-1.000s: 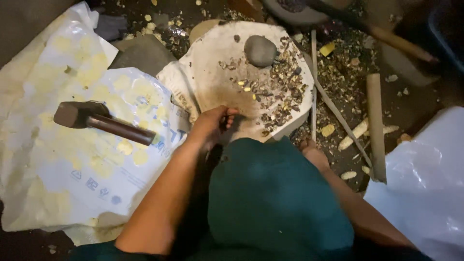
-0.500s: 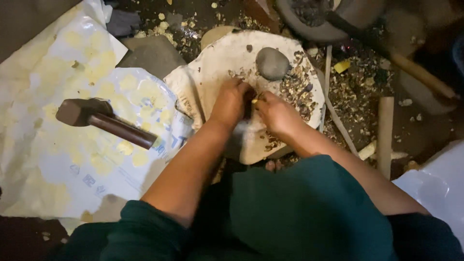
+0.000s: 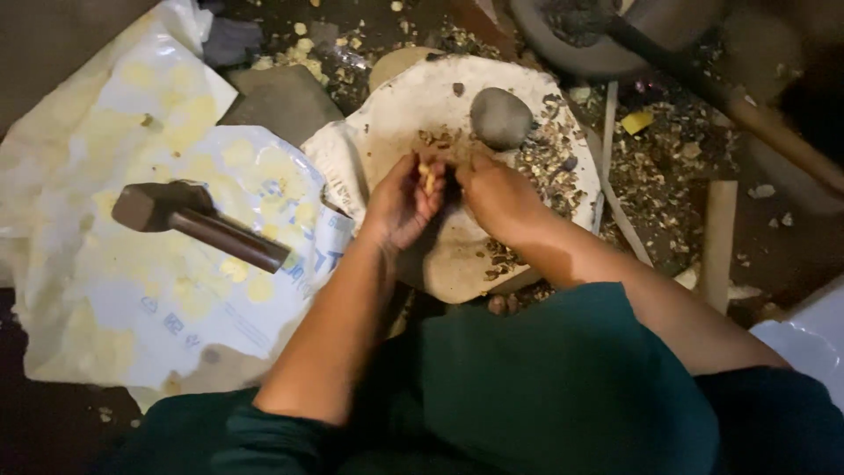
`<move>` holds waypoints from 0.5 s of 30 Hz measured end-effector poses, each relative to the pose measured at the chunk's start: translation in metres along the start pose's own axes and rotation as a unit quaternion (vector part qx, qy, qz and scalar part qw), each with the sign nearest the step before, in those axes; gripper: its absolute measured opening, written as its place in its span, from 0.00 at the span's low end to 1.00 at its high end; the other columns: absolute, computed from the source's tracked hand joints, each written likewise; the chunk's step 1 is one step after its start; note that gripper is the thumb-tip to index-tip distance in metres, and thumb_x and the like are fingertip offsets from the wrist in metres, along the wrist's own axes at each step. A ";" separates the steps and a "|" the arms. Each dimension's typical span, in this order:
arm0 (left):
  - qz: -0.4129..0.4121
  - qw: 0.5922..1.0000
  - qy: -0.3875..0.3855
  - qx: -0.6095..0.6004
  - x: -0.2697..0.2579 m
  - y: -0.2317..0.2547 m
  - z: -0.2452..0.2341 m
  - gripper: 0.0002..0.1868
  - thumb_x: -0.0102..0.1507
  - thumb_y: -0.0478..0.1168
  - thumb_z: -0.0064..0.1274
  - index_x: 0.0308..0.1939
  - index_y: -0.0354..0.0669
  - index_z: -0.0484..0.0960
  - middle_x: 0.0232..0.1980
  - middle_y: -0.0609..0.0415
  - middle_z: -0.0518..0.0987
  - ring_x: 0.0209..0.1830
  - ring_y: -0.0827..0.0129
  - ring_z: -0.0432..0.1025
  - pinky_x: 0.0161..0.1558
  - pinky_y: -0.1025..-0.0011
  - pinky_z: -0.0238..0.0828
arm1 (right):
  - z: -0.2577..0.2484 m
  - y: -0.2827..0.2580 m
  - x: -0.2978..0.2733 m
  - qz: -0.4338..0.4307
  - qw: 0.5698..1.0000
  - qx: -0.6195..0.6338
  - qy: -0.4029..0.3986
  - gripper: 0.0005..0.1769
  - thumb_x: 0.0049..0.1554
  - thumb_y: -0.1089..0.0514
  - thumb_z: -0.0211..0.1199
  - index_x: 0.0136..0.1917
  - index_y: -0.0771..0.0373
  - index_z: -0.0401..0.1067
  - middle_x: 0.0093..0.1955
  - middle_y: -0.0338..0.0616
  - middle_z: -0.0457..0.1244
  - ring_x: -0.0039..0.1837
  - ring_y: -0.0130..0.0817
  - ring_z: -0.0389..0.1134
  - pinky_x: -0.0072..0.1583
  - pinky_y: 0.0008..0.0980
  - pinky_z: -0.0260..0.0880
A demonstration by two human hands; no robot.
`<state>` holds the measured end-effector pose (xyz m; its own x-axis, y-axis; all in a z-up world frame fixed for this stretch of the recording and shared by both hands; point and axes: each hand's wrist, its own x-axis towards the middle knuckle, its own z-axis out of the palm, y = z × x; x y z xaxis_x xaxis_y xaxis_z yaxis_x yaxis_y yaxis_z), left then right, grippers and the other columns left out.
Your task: Cracking nuts manually using a hammer and a stone anvil on the floor
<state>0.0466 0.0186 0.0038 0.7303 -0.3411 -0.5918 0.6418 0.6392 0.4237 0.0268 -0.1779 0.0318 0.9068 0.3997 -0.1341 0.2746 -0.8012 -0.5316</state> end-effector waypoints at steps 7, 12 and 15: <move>-0.019 0.982 0.188 0.009 0.005 -0.028 -0.002 0.16 0.67 0.43 0.51 0.50 0.31 0.78 0.48 0.36 0.81 0.37 0.53 0.83 0.35 0.61 0.86 | -0.029 -0.021 0.004 0.115 0.988 0.073 -0.068 0.17 0.55 0.51 0.64 0.56 0.57 0.77 0.51 0.54 0.72 0.57 0.58 0.73 0.55 0.56 0.73; -0.070 0.984 0.101 -0.129 -0.030 -0.013 0.014 0.17 0.68 0.47 0.53 0.45 0.34 0.78 0.41 0.40 0.81 0.31 0.59 0.80 0.26 0.70 0.82 | -0.100 -0.095 0.002 0.042 0.995 -0.054 -0.076 0.21 0.57 0.47 0.65 0.62 0.54 0.76 0.53 0.53 0.72 0.56 0.56 0.74 0.57 0.55 0.74; -0.067 0.992 -0.078 -0.070 -0.046 0.065 0.026 0.12 0.75 0.44 0.42 0.49 0.37 0.71 0.28 0.51 0.76 0.14 0.77 0.64 0.08 0.81 0.54 | -0.156 -0.141 -0.003 -0.149 0.979 -0.072 0.117 0.16 0.59 0.65 0.69 0.60 0.72 0.77 0.52 0.60 0.71 0.40 0.52 0.71 0.40 0.43 0.70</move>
<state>0.0611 0.0576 0.0764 0.6751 -0.5253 -0.5180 0.7048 0.6667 0.2425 0.0356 -0.1357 0.2375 0.8235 0.5261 0.2123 0.5649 -0.7260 -0.3921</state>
